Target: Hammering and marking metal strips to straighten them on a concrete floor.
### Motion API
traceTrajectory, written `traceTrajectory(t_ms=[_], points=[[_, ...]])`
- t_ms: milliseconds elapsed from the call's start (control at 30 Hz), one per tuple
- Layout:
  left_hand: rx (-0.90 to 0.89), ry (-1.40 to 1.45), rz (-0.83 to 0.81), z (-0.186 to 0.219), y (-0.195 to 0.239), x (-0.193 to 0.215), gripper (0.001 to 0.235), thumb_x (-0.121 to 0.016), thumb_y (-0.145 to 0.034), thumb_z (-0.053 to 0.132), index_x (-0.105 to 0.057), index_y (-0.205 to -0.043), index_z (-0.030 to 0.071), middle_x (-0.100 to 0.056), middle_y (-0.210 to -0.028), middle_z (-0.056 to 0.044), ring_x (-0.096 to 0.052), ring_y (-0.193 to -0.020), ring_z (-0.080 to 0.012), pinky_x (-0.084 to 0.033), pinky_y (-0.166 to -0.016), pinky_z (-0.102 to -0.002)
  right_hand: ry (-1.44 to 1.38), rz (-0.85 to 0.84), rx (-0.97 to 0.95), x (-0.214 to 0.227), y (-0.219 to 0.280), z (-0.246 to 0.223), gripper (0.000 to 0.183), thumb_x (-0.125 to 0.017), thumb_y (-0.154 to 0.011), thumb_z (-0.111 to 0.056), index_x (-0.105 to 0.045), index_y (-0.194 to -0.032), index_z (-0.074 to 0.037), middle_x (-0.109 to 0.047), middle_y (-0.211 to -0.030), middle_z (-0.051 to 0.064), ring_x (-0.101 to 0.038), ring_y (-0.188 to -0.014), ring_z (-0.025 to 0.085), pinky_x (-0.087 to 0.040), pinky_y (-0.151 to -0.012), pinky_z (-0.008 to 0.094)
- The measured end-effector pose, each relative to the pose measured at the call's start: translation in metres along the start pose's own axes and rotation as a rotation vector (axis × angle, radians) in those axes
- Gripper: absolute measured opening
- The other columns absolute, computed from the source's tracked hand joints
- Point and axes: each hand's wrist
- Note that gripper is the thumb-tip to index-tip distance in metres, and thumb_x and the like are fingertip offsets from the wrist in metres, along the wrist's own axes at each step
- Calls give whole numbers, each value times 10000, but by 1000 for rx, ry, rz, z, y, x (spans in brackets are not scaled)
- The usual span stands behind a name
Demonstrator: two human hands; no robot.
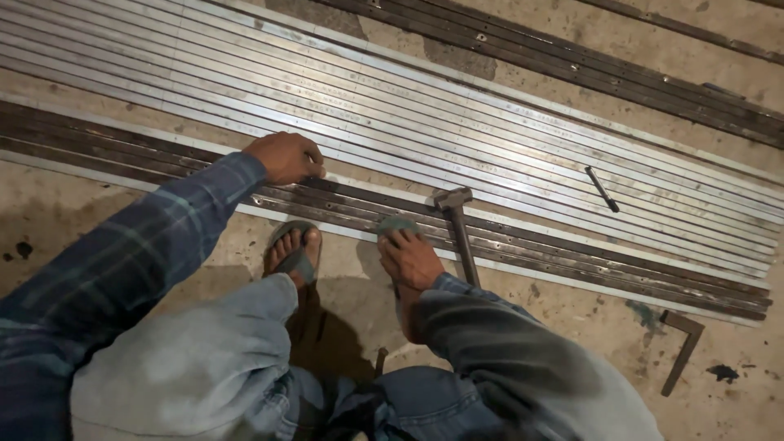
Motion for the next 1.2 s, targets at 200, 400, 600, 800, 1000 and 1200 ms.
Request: traceTrajectory(t_ms=[200, 400, 600, 800, 1000, 1200], points=[[-37, 21, 9, 7, 0, 6, 394, -736, -832, 464, -789, -1101, 181, -777, -1120, -93, -723, -1061, -294, -538, -967, -420, 99, -31, 183, -13, -3, 9, 338, -661, -903, -294, -638, -1194, -124, -585, -1328, 77, -557, -1143, 313, -481, -926, 475], [-26, 55, -42, 13, 4, 3, 354, -733, -847, 440, -802, -1094, 196, -764, -1126, -91, -717, -1037, -301, -539, -949, -418, 14, -70, -40, -8, 5, 0, 420, -643, -941, -324, -615, -1284, -85, -569, -1286, 130, -538, -1169, 326, -450, -934, 485], [-27, 69, -11, 20, 5, 14, 360, -737, -857, 436, -790, -1096, 172, -777, -1067, -121, -735, -975, -318, -555, -905, -442, 51, -66, 104, -4, 3, 11, 392, -632, -951, -301, -632, -1279, -86, -565, -1370, 121, -535, -1191, 320, -441, -949, 499], [-44, 48, 64, 1, 4, 8, 390, -732, -858, 466, -792, -1097, 163, -770, -1060, -111, -723, -979, -312, -556, -910, -442, -85, -98, 84, -2, -6, 11, 416, -702, -871, -342, -655, -1199, -92, -555, -1358, 150, -521, -1200, 361, -425, -978, 531], [-204, -162, 112, -49, -53, -29, 392, -700, -854, 462, -770, -1147, 210, -799, -1030, -95, -740, -963, -303, -565, -898, -438, -472, -21, -179, 10, -18, 68, 356, -695, -863, -276, -670, -1167, -93, -654, -1197, 165, -618, -1111, 385, -503, -956, 463], [-37, 75, -59, -41, -67, -34, 438, -602, -897, 480, -762, -1122, 139, -794, -868, -127, -779, -770, -268, -599, -812, -430, -309, 309, -472, 41, -26, 109, 206, -674, -920, -236, -675, -1063, -89, -698, -1060, 132, -658, -999, 353, -513, -883, 455]])
Point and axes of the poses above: each hand's wrist, its own y-axis away from the middle knuckle, its own x-axis out of the back of the hand, z = x × y
